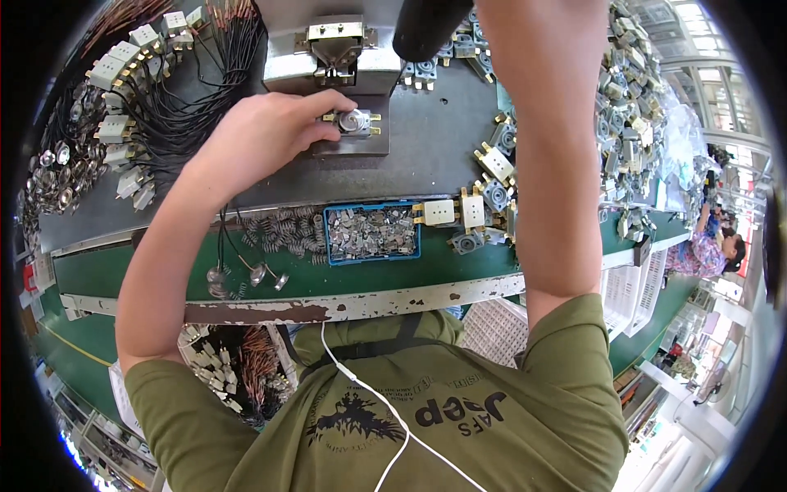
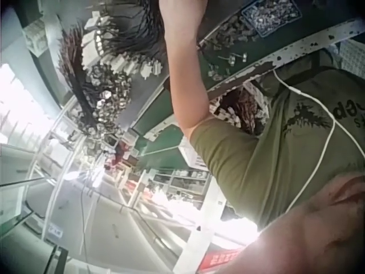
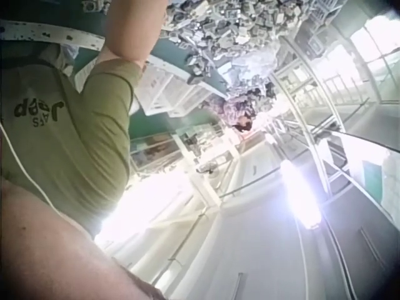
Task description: Assembling small electronic components on a production line using a power screwdriver.
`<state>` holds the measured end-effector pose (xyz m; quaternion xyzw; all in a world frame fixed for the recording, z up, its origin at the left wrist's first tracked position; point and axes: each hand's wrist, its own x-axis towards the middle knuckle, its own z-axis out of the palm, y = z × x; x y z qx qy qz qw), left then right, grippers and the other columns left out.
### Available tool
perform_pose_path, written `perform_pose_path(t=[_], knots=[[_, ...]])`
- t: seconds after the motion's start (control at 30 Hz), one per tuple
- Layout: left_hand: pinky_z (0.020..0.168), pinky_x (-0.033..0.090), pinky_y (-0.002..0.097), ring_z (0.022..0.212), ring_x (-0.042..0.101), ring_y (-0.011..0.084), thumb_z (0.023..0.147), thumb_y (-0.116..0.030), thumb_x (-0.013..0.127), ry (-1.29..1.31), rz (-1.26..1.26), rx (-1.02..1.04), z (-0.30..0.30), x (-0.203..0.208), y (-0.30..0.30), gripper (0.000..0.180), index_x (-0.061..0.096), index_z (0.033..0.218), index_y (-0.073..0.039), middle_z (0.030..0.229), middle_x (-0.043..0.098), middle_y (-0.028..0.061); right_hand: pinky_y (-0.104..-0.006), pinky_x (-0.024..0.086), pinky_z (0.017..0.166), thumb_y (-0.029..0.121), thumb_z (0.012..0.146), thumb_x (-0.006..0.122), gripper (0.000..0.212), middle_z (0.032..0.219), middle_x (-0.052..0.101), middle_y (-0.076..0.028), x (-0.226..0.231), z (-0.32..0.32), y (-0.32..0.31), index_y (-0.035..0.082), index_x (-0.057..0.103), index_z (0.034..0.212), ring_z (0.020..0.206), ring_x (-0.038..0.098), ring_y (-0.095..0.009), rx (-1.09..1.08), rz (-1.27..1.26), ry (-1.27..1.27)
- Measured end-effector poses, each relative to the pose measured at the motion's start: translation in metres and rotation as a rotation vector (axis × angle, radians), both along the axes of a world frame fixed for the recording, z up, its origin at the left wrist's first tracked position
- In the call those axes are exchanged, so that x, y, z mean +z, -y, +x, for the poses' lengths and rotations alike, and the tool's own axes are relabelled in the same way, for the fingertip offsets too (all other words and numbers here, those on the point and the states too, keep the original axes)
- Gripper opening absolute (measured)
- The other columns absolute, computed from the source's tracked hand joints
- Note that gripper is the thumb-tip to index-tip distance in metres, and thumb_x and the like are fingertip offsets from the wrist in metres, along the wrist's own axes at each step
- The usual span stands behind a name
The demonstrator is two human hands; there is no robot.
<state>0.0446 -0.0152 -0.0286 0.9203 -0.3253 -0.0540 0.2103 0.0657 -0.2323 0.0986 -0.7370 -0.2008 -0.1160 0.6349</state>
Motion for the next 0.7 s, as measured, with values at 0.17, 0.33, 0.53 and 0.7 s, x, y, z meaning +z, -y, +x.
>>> perform_pose_path(t=[0.17, 0.33, 0.53, 0.7], knots=[[0.069, 0.056, 0.0428, 0.083, 0.072, 0.0322, 0.099, -0.033, 0.064, 0.051, 0.01, 0.005, -0.005, -0.004, 0.002, 0.03, 0.064, 0.126, -0.019, 0.088, 0.074, 0.0108, -0.0308, 0.058, 0.062, 0.004, 0.092, 0.075, 0.054, 0.099, 0.07, -0.016, -0.002, -0.008, 0.008, -0.002, 0.043, 0.135, 0.07, 0.068, -0.017, 0.046, 0.18, 0.076], [0.069, 0.057, 0.0421, 0.084, 0.073, 0.03, 0.099, -0.033, 0.064, 0.086, 0.032, 0.016, -0.007, -0.002, 0.002, 0.029, 0.064, 0.125, -0.019, 0.089, 0.074, 0.0086, -0.03, 0.057, 0.06, 0.003, 0.092, 0.074, 0.05, 0.098, 0.07, -0.016, -0.005, -0.015, -0.002, -0.001, 0.043, 0.131, 0.068, 0.067, -0.016, 0.102, 0.363, 0.177], [0.072, 0.057, 0.0439, 0.085, 0.072, 0.0328, 0.097, -0.027, 0.067, 0.005, 0.008, 0.026, -0.009, -0.003, 0.002, 0.034, 0.063, 0.13, -0.02, 0.09, 0.074, 0.0116, -0.0291, 0.056, 0.058, 0.001, 0.091, 0.073, 0.047, 0.097, 0.07, -0.015, -0.015, 0.009, -0.042, -0.001, 0.044, 0.128, 0.066, 0.066, -0.015, 0.165, 0.601, 0.299], [0.068, 0.056, 0.0432, 0.083, 0.072, 0.0317, 0.099, -0.031, 0.063, 0.025, 0.012, 0.027, -0.009, -0.003, 0.002, 0.03, 0.062, 0.126, -0.018, 0.088, 0.073, 0.0097, -0.0283, 0.056, 0.056, -0.001, 0.091, 0.072, 0.043, 0.096, 0.069, -0.015, -0.023, 0.017, -0.058, 0.0, 0.044, 0.124, 0.064, 0.066, -0.014, 0.216, 0.788, 0.374]])
